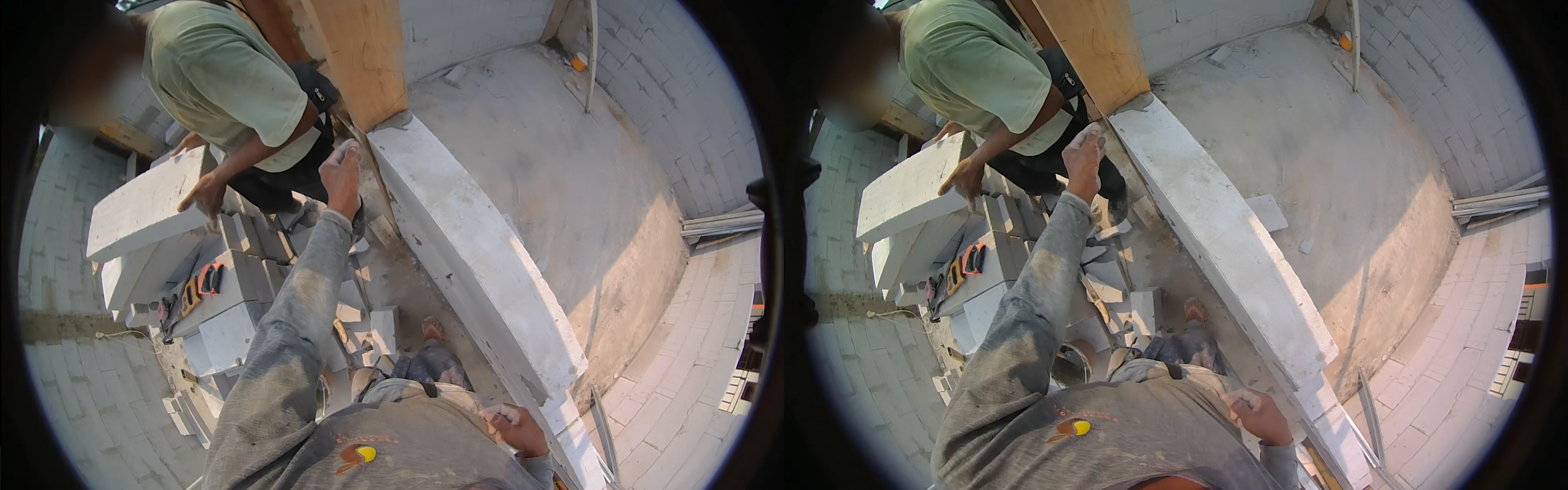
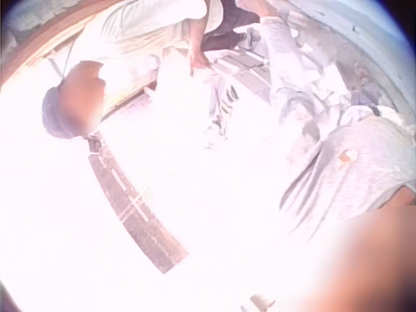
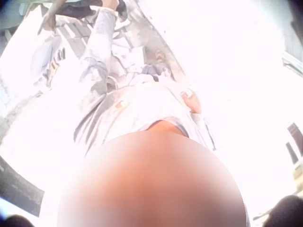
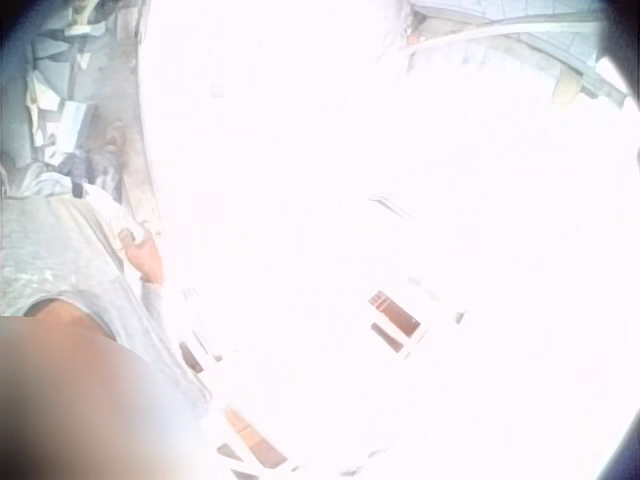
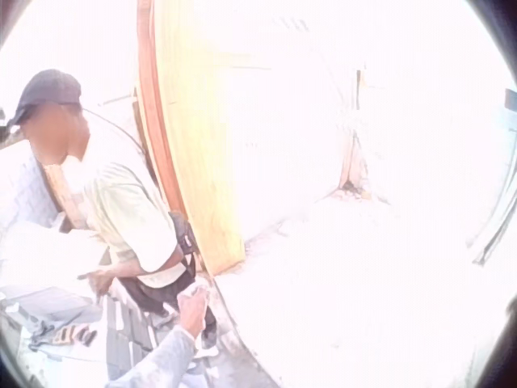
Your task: The person applies mortar to the edges of white aerated concrete blocks using a trowel, then places and adjusts the blocks on a rooftop wall. The person uses a hammer to tap the blocks into position and a tape measure to check alignment.
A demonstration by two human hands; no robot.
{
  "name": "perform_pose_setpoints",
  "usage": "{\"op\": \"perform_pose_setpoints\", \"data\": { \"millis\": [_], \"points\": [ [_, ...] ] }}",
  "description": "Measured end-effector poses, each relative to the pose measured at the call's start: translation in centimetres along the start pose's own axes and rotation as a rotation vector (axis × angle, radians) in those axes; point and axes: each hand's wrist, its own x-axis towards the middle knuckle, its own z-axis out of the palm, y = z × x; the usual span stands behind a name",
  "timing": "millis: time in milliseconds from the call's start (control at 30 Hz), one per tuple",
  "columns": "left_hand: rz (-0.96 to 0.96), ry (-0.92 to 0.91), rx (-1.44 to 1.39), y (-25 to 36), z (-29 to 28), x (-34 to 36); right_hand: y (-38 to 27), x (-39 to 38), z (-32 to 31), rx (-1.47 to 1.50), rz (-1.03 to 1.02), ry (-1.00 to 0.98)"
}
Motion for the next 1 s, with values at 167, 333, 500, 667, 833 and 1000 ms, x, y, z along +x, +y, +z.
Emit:
{"op": "perform_pose_setpoints", "data": {
  "millis": [167,333,500,667,833,1000],
  "points": [
    [0.092,0.037,0.0,0.9,1.4,3.8,-12.6,-1.8,-3.1,-0.074,-0.361,-0.148],
    [0.135,0.001,0.04,1.4,1.9,4.3,-22.3,2.4,-2.2,-0.467,-0.693,0.244],
    [0.135,0.025,0.031,1.4,2.1,4.0,-31.1,12.5,1.4,-0.62,-1.08,0.366],
    [0.076,0.067,0.023,2.1,2.3,4.0,-38.7,25.0,8.5,-0.84,-1.186,0.555],
    [0.068,0.018,-0.118,2.1,2.6,4.0,-39.7,29.8,11.0,-0.864,-1.193,0.676],
    [0.054,0.068,-0.114,1.6,2.8,4.0,-39.3,30.3,11.0,-0.865,-1.253,0.714]
  ]
}}
